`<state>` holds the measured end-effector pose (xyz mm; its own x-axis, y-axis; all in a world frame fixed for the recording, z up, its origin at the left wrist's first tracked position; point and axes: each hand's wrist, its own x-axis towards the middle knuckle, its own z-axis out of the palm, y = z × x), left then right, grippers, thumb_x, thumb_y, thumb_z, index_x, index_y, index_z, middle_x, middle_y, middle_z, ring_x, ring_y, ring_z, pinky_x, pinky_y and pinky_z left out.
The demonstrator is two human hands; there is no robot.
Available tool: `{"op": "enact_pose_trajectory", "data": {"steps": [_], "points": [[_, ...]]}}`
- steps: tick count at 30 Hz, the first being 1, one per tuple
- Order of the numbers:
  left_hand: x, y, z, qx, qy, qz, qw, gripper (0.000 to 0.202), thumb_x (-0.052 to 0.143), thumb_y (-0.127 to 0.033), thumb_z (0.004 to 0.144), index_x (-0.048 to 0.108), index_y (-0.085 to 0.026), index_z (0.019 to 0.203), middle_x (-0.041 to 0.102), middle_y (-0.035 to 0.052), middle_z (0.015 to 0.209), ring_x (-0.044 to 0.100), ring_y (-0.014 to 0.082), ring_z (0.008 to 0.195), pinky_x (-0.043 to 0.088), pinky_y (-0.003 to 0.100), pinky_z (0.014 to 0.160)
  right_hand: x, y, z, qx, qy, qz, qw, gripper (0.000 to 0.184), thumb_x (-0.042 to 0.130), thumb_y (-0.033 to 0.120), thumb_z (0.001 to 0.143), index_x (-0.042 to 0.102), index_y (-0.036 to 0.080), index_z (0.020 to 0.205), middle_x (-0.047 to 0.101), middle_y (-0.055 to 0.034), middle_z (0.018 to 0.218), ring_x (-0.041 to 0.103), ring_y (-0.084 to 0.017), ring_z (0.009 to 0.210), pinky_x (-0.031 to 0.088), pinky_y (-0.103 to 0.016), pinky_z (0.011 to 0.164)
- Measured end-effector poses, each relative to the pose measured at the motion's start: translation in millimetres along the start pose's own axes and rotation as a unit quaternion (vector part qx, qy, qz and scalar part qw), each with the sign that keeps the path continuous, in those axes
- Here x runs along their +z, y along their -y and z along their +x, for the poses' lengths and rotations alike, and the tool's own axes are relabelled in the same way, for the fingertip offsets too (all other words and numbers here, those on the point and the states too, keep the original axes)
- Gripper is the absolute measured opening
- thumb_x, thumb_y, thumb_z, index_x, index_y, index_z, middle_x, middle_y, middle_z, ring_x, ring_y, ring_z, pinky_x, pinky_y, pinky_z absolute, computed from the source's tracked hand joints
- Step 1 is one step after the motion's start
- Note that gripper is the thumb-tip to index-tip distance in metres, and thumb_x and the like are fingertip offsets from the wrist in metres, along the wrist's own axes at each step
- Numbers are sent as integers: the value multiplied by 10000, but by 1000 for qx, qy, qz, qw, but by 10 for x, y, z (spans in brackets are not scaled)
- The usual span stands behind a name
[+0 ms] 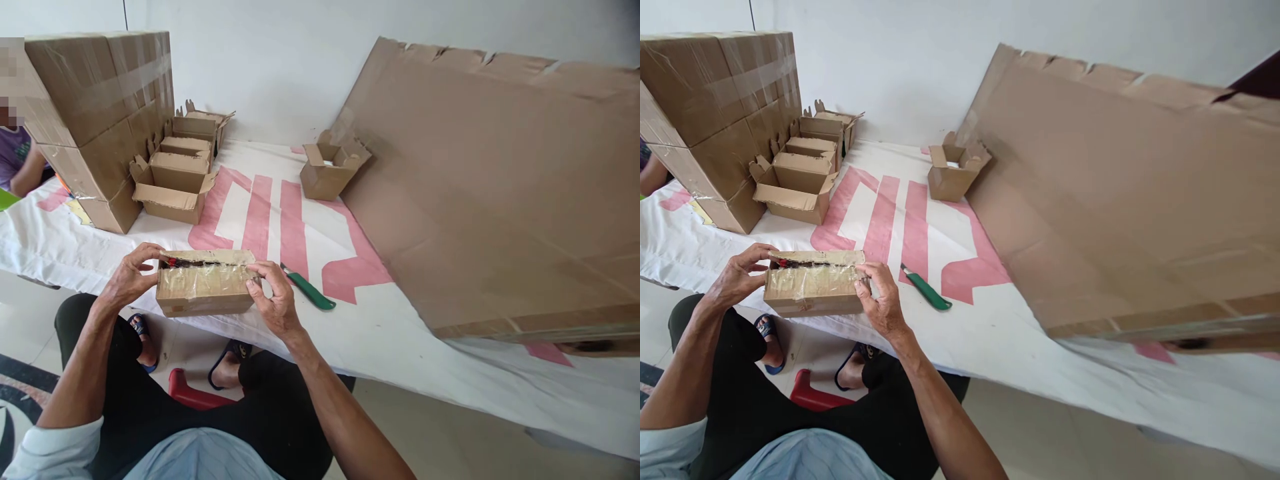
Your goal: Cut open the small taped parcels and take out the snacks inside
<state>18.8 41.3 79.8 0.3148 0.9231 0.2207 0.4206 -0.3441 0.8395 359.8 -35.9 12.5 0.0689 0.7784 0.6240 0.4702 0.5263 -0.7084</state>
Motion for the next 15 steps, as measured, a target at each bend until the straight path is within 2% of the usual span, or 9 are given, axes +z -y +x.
{"op": "enact_pose_trajectory", "data": {"steps": [7,12,15], "points": [[165,-17,-102,11,6,-33,999,278,809,-391,928,907,-292,1168,694,141,1532,662,346,1454,668,375,946,6,-12,-21,65,-12,62,996,215,703,352,1037,761,262,1223,792,-86,1179,749,-259,1059,643,-428,961],[157,-7,-137,15,19,-42,999,497,861,-368,857,851,-320,1352,663,130,1555,649,363,1464,690,414,985,95,15,-29,90,-45,99,990,212,707,330,1016,773,266,1207,727,-25,999,677,-199,866,608,-352,837],[82,-39,-137,13,24,-19,999,564,911,-416,822,841,-310,1372,671,129,1520,664,374,1429,700,435,1011,192,65,-31,97,-43,107,989,249,696,313,1005,761,264,1240,754,-43,1072,711,-209,936,632,-358,879]]}}
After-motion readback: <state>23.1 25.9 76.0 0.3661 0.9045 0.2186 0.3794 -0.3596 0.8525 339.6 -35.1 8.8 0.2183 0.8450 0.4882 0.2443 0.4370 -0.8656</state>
